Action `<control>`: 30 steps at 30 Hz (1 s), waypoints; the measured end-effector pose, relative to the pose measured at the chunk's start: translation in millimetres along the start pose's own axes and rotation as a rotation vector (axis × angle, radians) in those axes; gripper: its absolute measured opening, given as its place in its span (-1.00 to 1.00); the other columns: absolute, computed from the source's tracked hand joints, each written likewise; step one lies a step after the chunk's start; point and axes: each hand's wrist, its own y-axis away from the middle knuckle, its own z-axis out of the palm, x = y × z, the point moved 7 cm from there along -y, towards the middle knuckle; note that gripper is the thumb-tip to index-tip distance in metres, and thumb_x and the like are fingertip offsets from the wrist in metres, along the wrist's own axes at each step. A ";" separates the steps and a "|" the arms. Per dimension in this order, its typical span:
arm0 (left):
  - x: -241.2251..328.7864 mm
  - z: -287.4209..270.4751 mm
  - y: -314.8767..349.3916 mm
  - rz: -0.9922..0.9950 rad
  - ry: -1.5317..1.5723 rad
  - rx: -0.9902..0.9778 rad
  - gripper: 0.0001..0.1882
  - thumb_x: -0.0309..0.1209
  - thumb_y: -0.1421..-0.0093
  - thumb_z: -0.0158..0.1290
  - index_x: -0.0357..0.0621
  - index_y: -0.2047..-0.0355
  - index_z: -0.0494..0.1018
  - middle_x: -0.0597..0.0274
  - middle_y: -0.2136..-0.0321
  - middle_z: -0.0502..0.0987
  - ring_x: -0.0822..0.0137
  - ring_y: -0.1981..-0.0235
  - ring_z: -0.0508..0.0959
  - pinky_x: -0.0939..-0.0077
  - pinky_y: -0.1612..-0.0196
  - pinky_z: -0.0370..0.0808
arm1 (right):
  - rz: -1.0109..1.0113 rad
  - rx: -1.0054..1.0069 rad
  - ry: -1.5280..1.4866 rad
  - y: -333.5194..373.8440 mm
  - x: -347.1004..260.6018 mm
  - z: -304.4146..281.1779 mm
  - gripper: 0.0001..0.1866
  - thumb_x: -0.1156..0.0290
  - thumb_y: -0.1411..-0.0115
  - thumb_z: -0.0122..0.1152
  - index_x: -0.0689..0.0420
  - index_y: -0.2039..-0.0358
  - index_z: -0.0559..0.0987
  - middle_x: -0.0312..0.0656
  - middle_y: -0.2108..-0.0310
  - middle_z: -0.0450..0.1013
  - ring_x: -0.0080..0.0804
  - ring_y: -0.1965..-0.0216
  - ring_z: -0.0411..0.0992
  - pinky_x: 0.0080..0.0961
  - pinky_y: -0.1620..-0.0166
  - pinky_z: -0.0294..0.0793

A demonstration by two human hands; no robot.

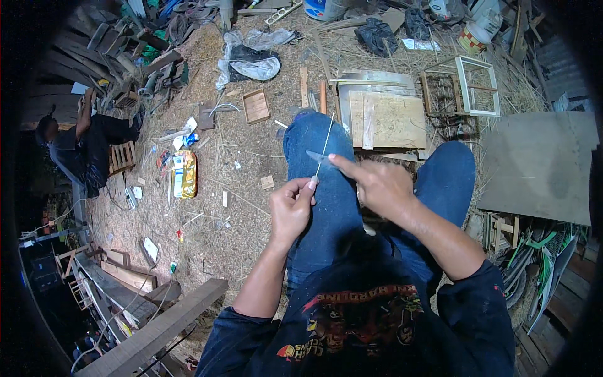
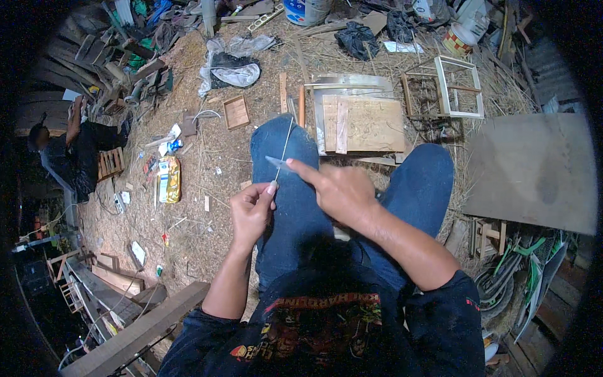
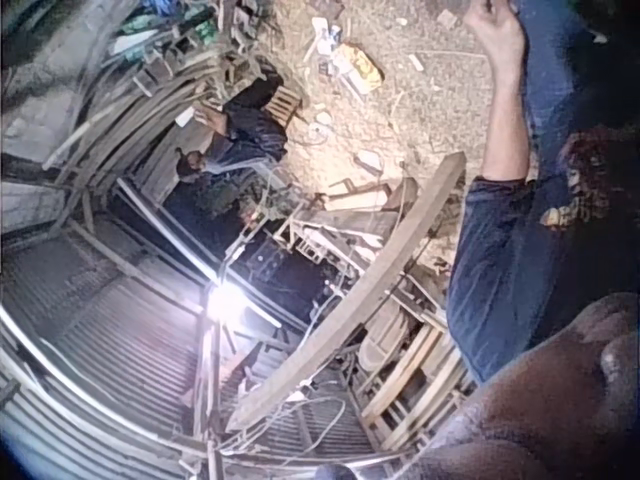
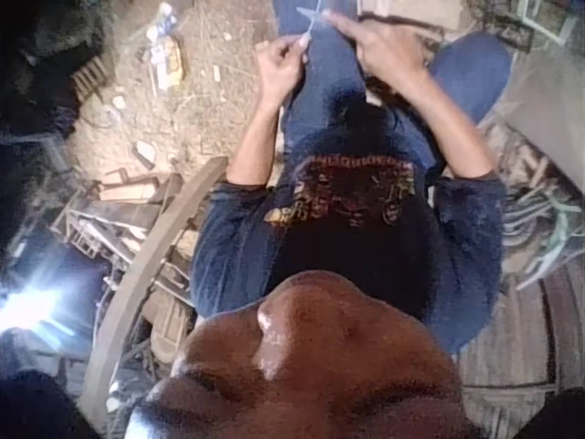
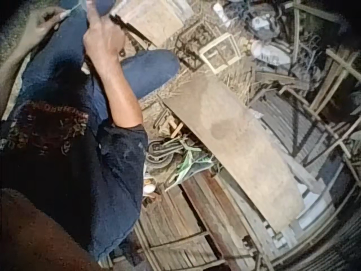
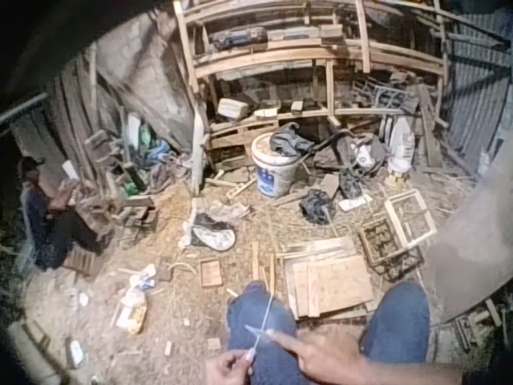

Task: The person assembles a small wooden cage by inserting thin sticks into the frame and uses a knife to carve and smooth a wooden stick against their leg.

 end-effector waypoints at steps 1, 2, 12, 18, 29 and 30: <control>-1.6 -0.5 -1.1 -0.004 -0.003 0.002 -0.79 -0.40 -0.35 0.18 -0.36 0.22 0.65 0.37 0.57 0.56 0.64 0.57 0.43 0.69 0.51 0.32 | -0.023 -0.003 -0.032 2.2 -3.0 1.1 -0.37 0.45 -0.18 0.13 -0.38 -0.26 0.49 -0.16 0.54 0.55 -0.15 0.59 0.57 -0.14 0.56 0.57; -2.8 -1.4 -1.1 -0.009 -0.008 0.004 -0.79 -0.40 -0.35 0.18 -0.36 0.22 0.65 0.37 0.58 0.56 0.64 0.57 0.43 0.68 0.51 0.32 | -0.023 -0.005 -0.032 0.4 -3.3 -1.3 -0.37 0.45 -0.18 0.13 -0.38 -0.26 0.49 -0.16 0.54 0.55 -0.15 0.59 0.57 -0.14 0.56 0.57; -3.6 0.4 -2.1 0.011 0.014 0.009 -0.78 -0.40 -0.35 0.17 -0.37 0.22 0.65 0.35 0.57 0.57 0.62 0.56 0.46 0.65 0.50 0.35 | -0.012 -0.056 -0.021 -0.3 -10.1 1.2 -0.37 0.48 -0.18 0.10 -0.40 -0.24 0.51 -0.14 0.55 0.54 -0.11 0.60 0.56 -0.12 0.56 0.57; 1.9 3.1 -0.4 0.009 0.026 0.006 -0.80 -0.40 -0.36 0.18 -0.34 0.24 0.64 0.39 0.59 0.52 0.63 0.60 0.40 0.69 0.56 0.25 | 0.079 -0.006 -0.051 -11.8 0.2 -5.5 -0.40 0.44 -0.18 0.12 -0.36 -0.24 0.51 -0.13 0.55 0.54 -0.09 0.59 0.56 -0.14 0.52 0.60; 11.4 -11.3 19.6 -0.107 -0.078 -0.083 -0.76 -0.37 -0.36 0.18 -0.37 0.23 0.65 0.31 0.60 0.56 0.60 0.58 0.47 0.64 0.51 0.36 | 0.080 -0.041 -0.054 -9.0 -5.3 -3.7 -0.39 0.49 -0.19 0.15 -0.41 -0.22 0.54 -0.13 0.53 0.55 -0.10 0.53 0.57 -0.12 0.49 0.55; 1.3 -15.8 26.0 -0.106 -0.080 -0.076 -0.76 -0.37 -0.36 0.18 -0.37 0.23 0.65 0.31 0.60 0.56 0.60 0.58 0.47 0.64 0.51 0.36 | 0.094 -0.056 -0.040 -9.9 -5.2 -2.9 -0.39 0.49 -0.19 0.15 -0.41 -0.21 0.54 -0.13 0.53 0.54 -0.09 0.52 0.57 -0.12 0.48 0.55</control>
